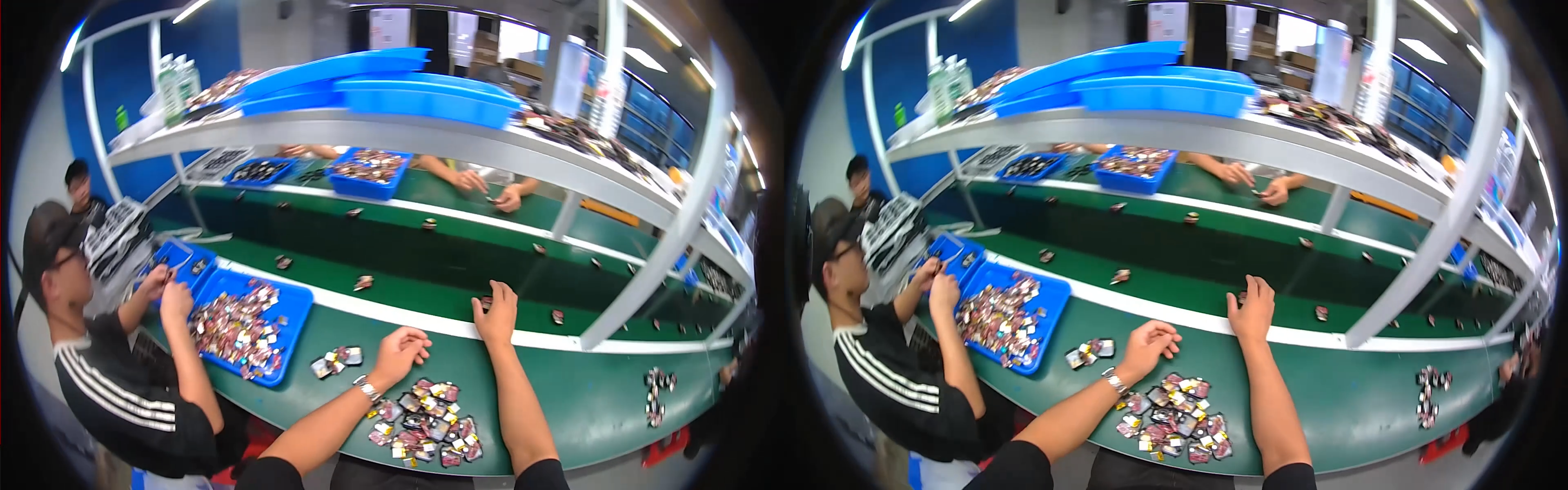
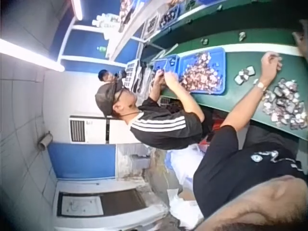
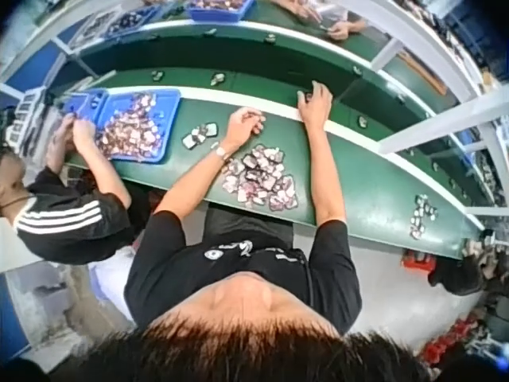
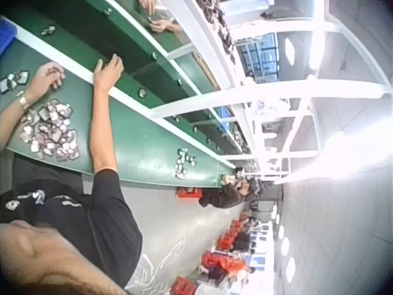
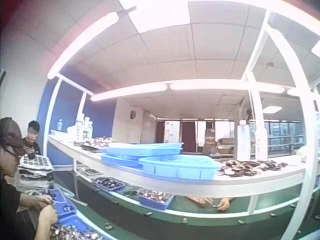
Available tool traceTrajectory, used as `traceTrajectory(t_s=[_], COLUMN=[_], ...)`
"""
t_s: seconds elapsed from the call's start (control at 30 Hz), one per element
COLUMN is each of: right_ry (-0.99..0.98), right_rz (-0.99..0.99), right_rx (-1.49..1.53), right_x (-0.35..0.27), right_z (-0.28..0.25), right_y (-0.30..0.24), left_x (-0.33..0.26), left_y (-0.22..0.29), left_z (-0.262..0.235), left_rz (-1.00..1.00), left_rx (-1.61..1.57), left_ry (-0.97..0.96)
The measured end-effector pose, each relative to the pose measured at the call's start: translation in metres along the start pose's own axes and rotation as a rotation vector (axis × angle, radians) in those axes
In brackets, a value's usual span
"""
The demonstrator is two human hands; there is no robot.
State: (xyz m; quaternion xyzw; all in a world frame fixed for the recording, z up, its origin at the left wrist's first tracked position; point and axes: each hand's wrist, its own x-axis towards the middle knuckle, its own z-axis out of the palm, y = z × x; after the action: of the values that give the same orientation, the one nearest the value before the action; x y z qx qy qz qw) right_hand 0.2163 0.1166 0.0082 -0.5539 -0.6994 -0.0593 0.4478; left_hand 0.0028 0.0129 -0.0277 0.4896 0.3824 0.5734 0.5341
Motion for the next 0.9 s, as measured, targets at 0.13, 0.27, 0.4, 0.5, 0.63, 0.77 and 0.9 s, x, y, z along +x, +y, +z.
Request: traceTrajectory(t_s=[0.13, 0.27, 0.4, 0.5, 0.63, 0.77, 0.9], right_ry=[-0.270, -0.446, -0.601, -0.584, -0.639, -0.558, -0.553], right_rz=[-0.063, -0.159, 0.051, 0.102, -0.036, -0.112, -0.129], right_rx=[0.243, 0.254, 0.090, -0.118, -0.092, 0.030, 0.310], right_x=[0.002, 0.008, 0.034, 0.043, 0.033, 0.037, 0.036], right_z=[0.041, 0.105, 0.129, 0.137, 0.152, 0.165, 0.139], right_y=[-0.052, -0.106, -0.142, -0.153, -0.176, -0.155, -0.123], left_x=[-0.002, -0.010, -0.006, 0.003, -0.002, 0.002, 0.005], left_y=[0.008, 0.006, 0.014, 0.002, 0.003, 0.003, -0.002], left_z=[-0.009, -0.021, 0.001, 0.011, -0.002, 0.000, -0.003], left_rz=[0.115, 0.237, 0.312, 0.377, 0.270, 0.319, 0.337], left_rx=[0.171, 0.272, 0.408, 0.306, 0.242, 0.241, 0.258], left_ry=[0.251, 0.396, 0.428, 0.429, 0.500, 0.483, 0.481])
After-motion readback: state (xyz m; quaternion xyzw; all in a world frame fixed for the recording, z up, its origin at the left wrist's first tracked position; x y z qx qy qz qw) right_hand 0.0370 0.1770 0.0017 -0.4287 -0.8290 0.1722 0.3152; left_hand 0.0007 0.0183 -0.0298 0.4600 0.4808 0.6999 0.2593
